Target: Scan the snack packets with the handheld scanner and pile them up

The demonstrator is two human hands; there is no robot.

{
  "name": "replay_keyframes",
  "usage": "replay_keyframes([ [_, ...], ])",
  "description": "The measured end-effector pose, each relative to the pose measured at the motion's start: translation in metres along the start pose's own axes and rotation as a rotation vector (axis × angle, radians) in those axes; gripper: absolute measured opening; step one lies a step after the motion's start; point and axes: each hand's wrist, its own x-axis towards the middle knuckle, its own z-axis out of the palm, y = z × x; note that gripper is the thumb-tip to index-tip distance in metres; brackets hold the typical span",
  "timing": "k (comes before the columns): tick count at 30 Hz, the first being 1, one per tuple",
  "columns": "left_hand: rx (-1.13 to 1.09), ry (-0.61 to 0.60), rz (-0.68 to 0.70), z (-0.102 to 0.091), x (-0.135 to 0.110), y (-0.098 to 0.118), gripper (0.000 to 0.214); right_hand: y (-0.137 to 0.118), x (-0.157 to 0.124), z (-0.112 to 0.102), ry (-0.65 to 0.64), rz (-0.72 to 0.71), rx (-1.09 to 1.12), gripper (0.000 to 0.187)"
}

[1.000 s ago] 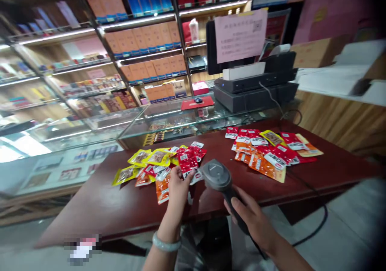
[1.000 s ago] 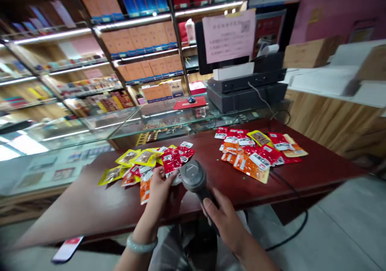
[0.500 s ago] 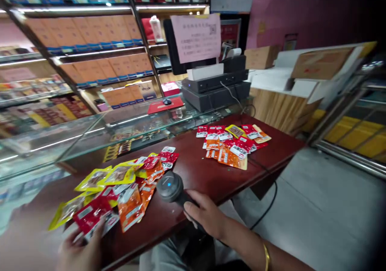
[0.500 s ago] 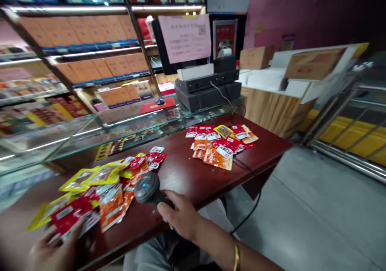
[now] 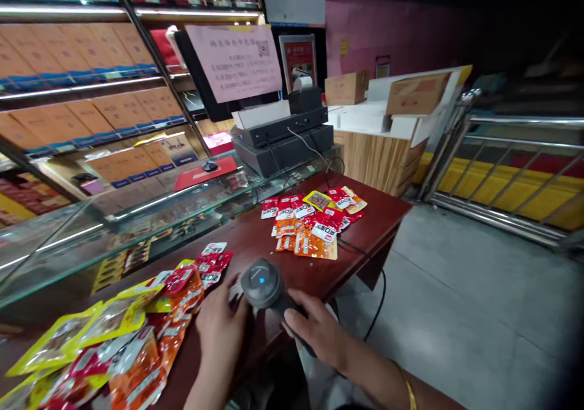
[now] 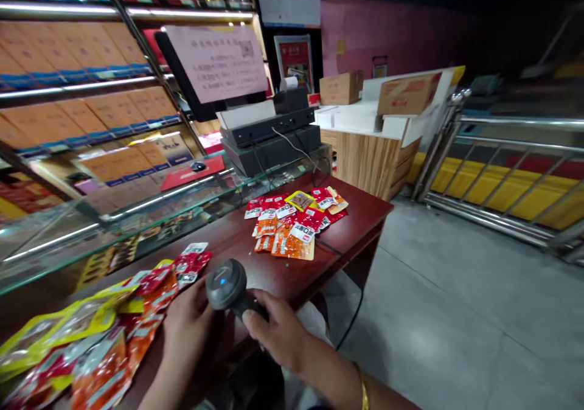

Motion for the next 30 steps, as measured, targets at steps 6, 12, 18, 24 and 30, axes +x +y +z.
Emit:
replay_keyframes([
  [6,0.339,-0.403,0.177,0.054,0.018,0.095,0.031,-0.001,-0.016,-0.052,0.217,0.001,0.095,0.081],
  [12,0.419,-0.400,0.154,0.085,0.036,0.127,0.030,-0.007,-0.028,-0.084,0.380,-0.007,0.098,0.073],
  [18,-0.102,-0.364,0.033,0.098,0.053,0.090,0.022,0.001,-0.031,-0.094,0.418,0.030,0.090,0.072],
  [24,-0.455,-0.290,-0.156,0.098,0.060,0.068,0.037,0.010,-0.029,-0.091,0.383,0.015,0.069,0.069],
  [30,-0.249,-0.383,-0.133,0.113,0.058,0.111,0.042,0.009,-0.035,-0.085,0.378,0.023,0.016,0.074],
])
